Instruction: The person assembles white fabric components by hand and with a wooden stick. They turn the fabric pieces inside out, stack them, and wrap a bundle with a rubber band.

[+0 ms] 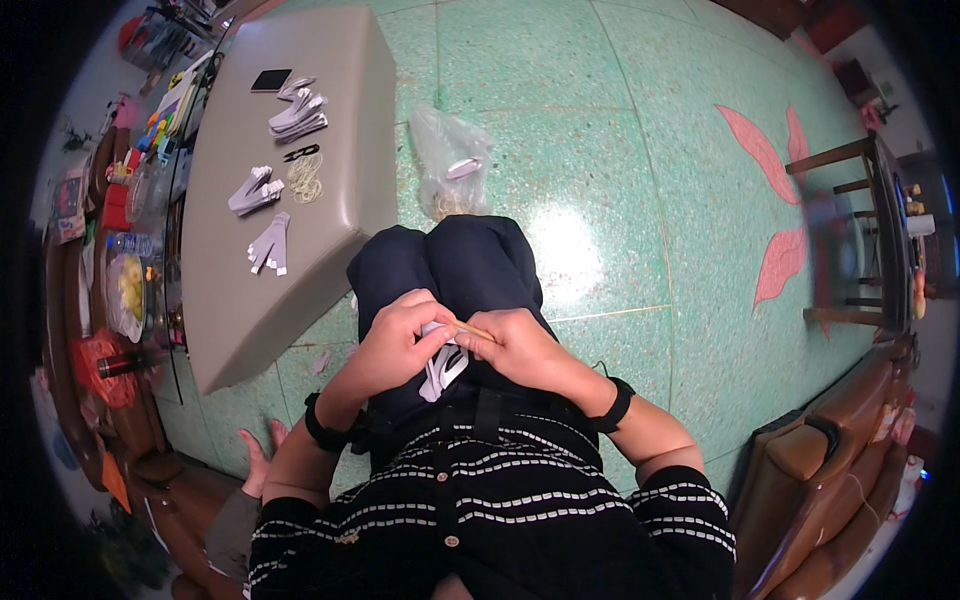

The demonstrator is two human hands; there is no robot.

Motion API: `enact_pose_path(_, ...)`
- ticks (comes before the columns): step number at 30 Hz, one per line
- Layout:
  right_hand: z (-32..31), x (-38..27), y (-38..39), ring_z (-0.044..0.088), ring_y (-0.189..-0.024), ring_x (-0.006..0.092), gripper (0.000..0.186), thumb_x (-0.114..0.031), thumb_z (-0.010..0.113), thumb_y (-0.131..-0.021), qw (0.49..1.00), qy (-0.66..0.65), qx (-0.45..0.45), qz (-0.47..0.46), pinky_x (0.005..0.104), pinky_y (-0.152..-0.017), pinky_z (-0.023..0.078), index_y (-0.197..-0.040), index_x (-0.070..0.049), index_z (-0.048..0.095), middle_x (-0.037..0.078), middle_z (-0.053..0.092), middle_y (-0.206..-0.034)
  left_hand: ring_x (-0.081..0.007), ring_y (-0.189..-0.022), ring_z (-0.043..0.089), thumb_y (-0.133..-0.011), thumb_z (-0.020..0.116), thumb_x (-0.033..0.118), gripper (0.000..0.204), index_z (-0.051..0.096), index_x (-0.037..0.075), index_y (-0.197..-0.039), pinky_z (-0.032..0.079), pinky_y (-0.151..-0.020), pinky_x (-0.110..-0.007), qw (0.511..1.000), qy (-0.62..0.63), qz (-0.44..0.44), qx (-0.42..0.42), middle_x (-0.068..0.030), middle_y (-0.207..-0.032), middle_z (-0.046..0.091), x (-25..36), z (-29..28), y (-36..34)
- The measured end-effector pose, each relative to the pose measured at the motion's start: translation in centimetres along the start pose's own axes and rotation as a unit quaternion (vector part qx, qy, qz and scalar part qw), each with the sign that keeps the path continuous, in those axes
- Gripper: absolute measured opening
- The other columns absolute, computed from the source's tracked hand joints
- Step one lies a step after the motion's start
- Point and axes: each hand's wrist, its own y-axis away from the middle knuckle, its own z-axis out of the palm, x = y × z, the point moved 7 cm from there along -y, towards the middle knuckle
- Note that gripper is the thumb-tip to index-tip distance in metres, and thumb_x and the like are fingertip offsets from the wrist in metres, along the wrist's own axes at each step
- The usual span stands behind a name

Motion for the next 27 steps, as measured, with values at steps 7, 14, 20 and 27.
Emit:
enact_pose_path(7,-0.3,0.6,0.8,0.049,-0.054,0.0137,0.03,-0.025,0.06,-0.091,0.999,0.027,-0.016,0.03,0.0303,-0.053,0.041,-0.075,0.001,0.059,0.007,0.054,-0.059,-0.0126,-0.063,0.055,-0.077,0.07,0.009,0.009,0.066,0.001,-0.078,0.041,-0.056,-0.026,0.992,0.094,-0.019,-0.082,-0.005,-0.071,0.059,-1.1,0.2,-1.2)
enact_pose_path(14,-0.4,2.5,1.6,0.048,-0.055,0.0059,0.026,-0.025,0.059,-0.092,0.991,-0.099,0.035,0.087,0.0235,-0.052,0.038,-0.08,-0.002,0.063,-0.001,0.056,-0.06,-0.0114,-0.074,0.063,-0.087,0.064,0.013,0.015,0.062,-0.002,-0.087,0.051,-0.068,-0.025,0.879,0.413,-0.234,-0.041,-0.0072,-0.081,0.066,-6.8,-0.3,-0.7)
enact_pose_path(20,0.1,3.2,0.9,0.048,-0.055,0.0063,0.027,-0.025,0.058,-0.092,0.985,-0.113,0.089,0.093,0.0237,-0.052,0.038,-0.08,-0.001,0.063,0.0,0.056,-0.06,-0.0191,-0.085,0.064,-0.092,0.056,0.016,0.025,0.059,-0.003,-0.107,0.053,-0.077,-0.034,0.799,0.532,-0.281,-0.011,-0.0118,-0.094,0.065,-5.9,2.8,1.7)
enact_pose_path(27,0.6,2.3,1.1,0.049,-0.055,0.0067,0.028,-0.024,0.058,-0.092,0.988,-0.094,0.103,0.067,0.0243,-0.051,0.038,-0.077,-0.001,0.062,0.001,0.056,-0.059,-0.0107,-0.075,0.062,-0.09,0.06,0.012,0.015,0.063,-0.002,-0.095,0.05,-0.069,-0.025,0.915,0.329,-0.191,0.133,-0.0072,-0.085,0.066,-6.2,1.8,2.4)
